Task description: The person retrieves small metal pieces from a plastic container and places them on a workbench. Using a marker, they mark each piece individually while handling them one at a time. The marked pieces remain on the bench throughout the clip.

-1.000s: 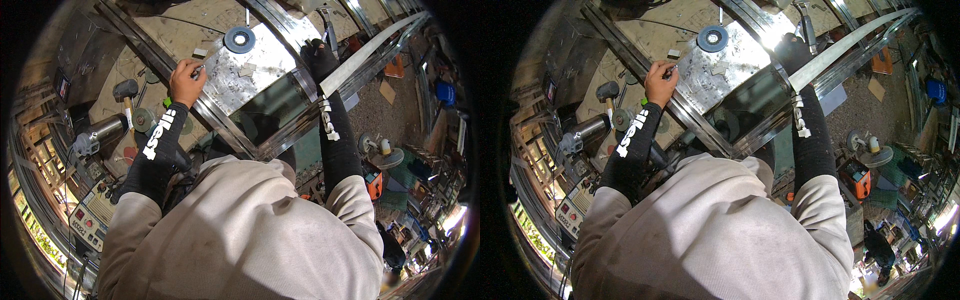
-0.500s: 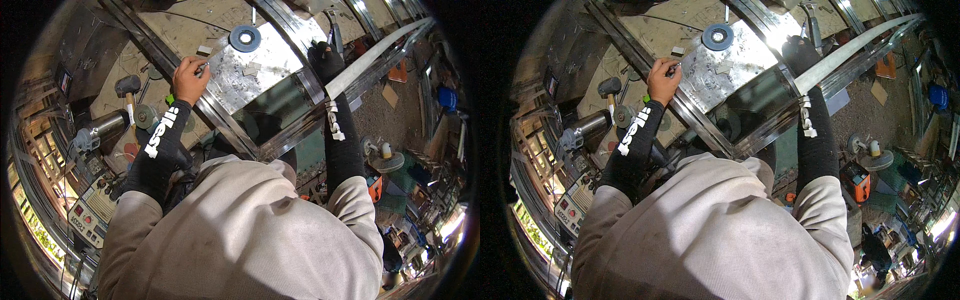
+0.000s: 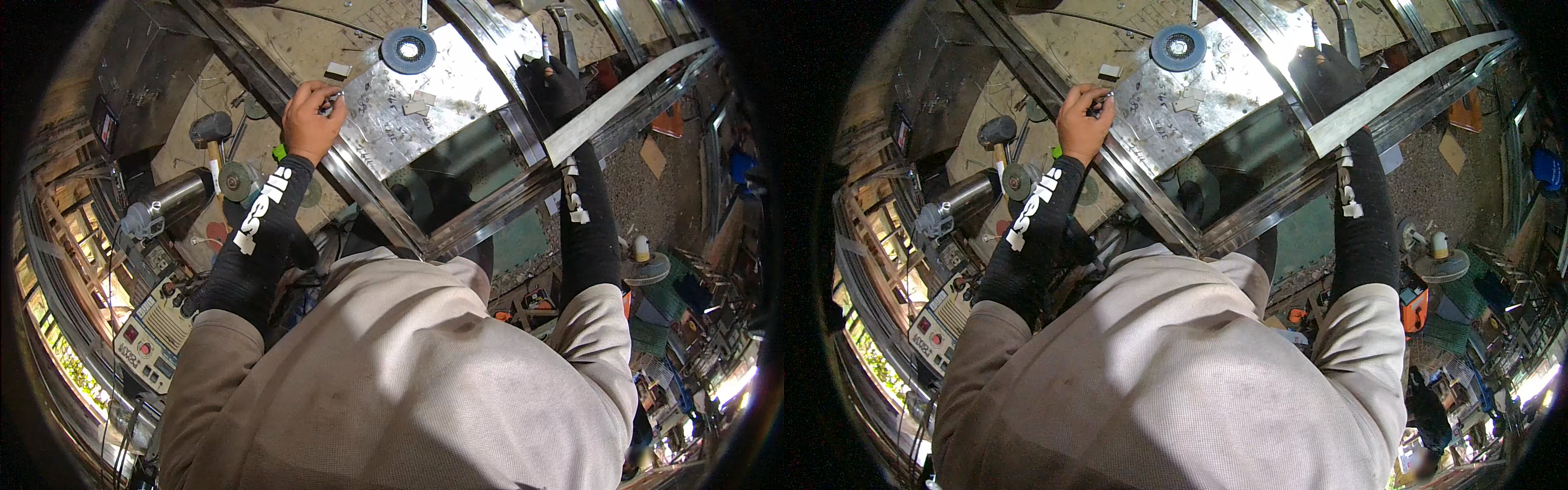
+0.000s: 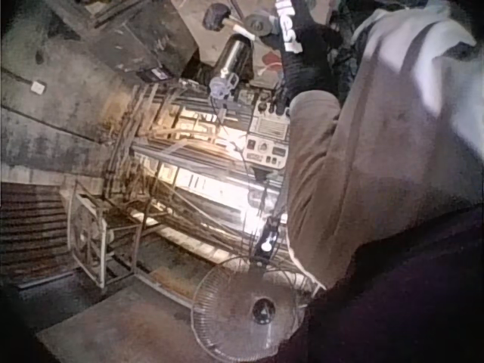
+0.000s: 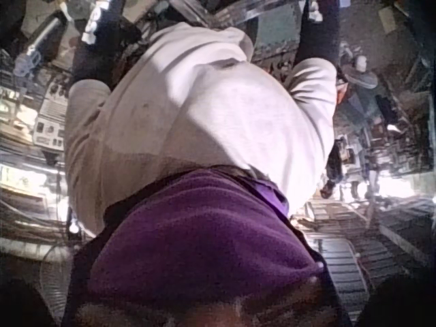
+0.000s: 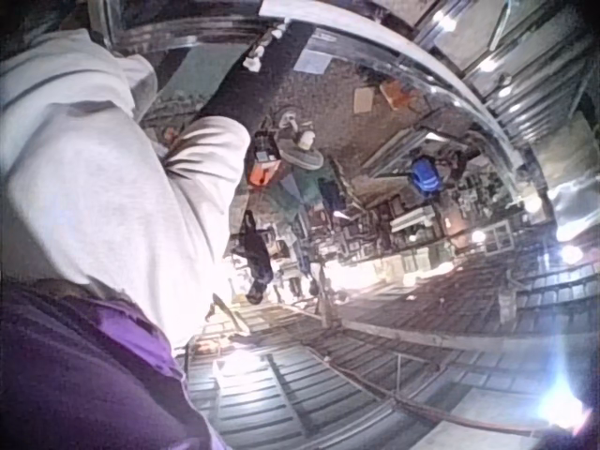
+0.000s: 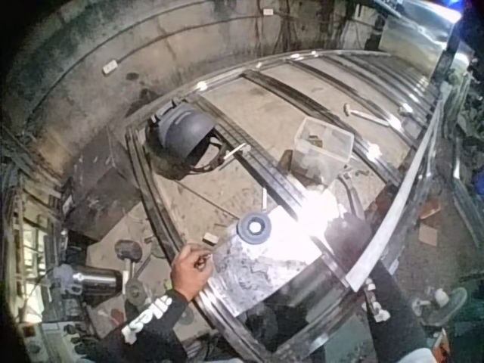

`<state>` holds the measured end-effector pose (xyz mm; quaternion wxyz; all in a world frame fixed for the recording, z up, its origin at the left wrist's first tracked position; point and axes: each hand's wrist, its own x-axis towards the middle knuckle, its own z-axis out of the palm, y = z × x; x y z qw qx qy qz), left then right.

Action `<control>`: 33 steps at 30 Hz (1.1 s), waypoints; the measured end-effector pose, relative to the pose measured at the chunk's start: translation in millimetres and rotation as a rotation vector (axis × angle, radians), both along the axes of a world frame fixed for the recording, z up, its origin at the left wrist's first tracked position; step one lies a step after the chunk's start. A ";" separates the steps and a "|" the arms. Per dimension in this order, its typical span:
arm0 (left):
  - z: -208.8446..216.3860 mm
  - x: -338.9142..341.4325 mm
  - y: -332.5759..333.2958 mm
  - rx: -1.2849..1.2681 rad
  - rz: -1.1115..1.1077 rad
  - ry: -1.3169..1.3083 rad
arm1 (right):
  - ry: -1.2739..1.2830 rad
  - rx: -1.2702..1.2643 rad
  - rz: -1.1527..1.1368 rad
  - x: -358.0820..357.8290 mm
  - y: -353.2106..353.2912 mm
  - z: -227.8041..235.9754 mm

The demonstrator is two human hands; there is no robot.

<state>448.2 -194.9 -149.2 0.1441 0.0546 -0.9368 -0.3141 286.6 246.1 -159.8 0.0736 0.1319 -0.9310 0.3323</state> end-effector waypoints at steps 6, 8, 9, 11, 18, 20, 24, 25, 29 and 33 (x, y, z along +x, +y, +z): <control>-0.1 0.2 0.6 0.018 0.009 0.006 | -0.004 0.003 0.000 -3.0 -0.6 2.9; -0.2 -0.4 0.2 0.023 0.003 0.011 | -0.001 -0.003 -0.006 -3.5 -2.6 3.0; -0.1 -0.5 -0.1 0.022 0.000 0.010 | 0.002 0.003 -0.013 -2.0 -0.1 4.7; -0.5 -0.6 -0.1 0.016 -0.008 0.007 | 0.001 0.002 -0.021 -0.2 0.2 5.1; -2.7 -0.1 0.1 0.043 0.000 -0.003 | -0.002 -0.003 -0.042 5.9 2.4 4.1; -2.4 -0.2 -0.2 0.020 -0.011 -0.001 | -0.005 -0.007 -0.051 6.6 2.0 4.0; -0.5 -2.2 -0.2 -0.028 0.001 0.000 | -0.009 -0.018 -0.059 7.5 -1.4 3.9; -0.2 -2.3 0.4 -0.046 0.009 0.001 | -0.012 -0.020 -0.061 7.6 -2.7 3.7; -0.4 0.2 2.8 0.032 0.040 -0.024 | -0.020 -0.037 -0.066 11.3 -3.6 2.9; -3.1 -0.8 2.1 0.048 0.078 -0.032 | -0.042 -0.082 -0.074 13.9 -2.2 0.6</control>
